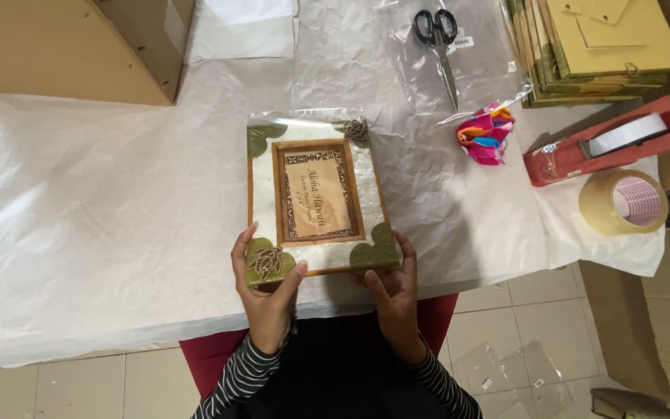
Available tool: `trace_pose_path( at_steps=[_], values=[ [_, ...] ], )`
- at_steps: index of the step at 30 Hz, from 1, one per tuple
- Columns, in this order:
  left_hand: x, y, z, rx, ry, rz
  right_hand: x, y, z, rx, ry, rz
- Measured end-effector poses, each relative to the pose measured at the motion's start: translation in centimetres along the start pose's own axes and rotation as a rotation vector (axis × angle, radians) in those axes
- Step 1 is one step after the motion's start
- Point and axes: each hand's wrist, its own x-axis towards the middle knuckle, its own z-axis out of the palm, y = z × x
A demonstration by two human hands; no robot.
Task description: The person wraps a decorative picture frame in clear plastic film by hand, turning the object over and smoothing the film across the front and back sides.
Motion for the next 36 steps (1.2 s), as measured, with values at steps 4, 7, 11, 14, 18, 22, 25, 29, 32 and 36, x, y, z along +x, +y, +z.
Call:
trace_pose_path(
  at_steps=[4, 7, 11, 14, 18, 22, 25, 29, 32, 36],
  values=[
    [0.4, 1.1, -0.9, 0.13, -0.005, -0.035, 0.0, 0.5, 0.4, 0.021, -0.007, -0.031],
    [0.7, 1.1, -1.4, 0.194, -0.007, 0.033, 0.3, 0.2, 0.9, -0.021, 0.045, -0.009],
    [0.8, 1.1, -2.2, 0.374, -0.051, 0.248, 0.4, 1.2, 0.7, -0.035, 0.084, -0.043],
    [0.7, 2.7, -2.3, 0.56, -0.106, 0.329, 0.4, 1.4, 0.5, -0.049, 0.085, -0.033],
    [1.8, 4.8, -2.5, 0.888, -0.357, 0.496, 0.3, 1.7, 0.2, -0.06, 0.073, -0.034],
    [3.1, 6.0, -1.9, 1.012, -0.568, 0.505, 0.3, 1.4, 0.2, -0.028, 0.083, 0.007],
    [4.7, 6.3, -1.7, 1.134, -0.784, 0.623, 0.3, 1.6, -0.1, 0.025, 0.078, 0.026],
    [6.0, 5.8, -1.8, 1.216, -0.98, 0.82, 0.2, 0.9, 0.4, -0.026, 0.12, 0.029],
    [6.3, 5.5, -1.4, 1.199, -1.044, 0.82, 0.5, 0.4, 0.9, -0.075, 0.194, 0.041],
    [6.2, 5.4, -0.8, 1.13, -1.086, 0.752, 0.9, -1.0, 1.5, -0.162, 0.251, 0.094]
  ],
)
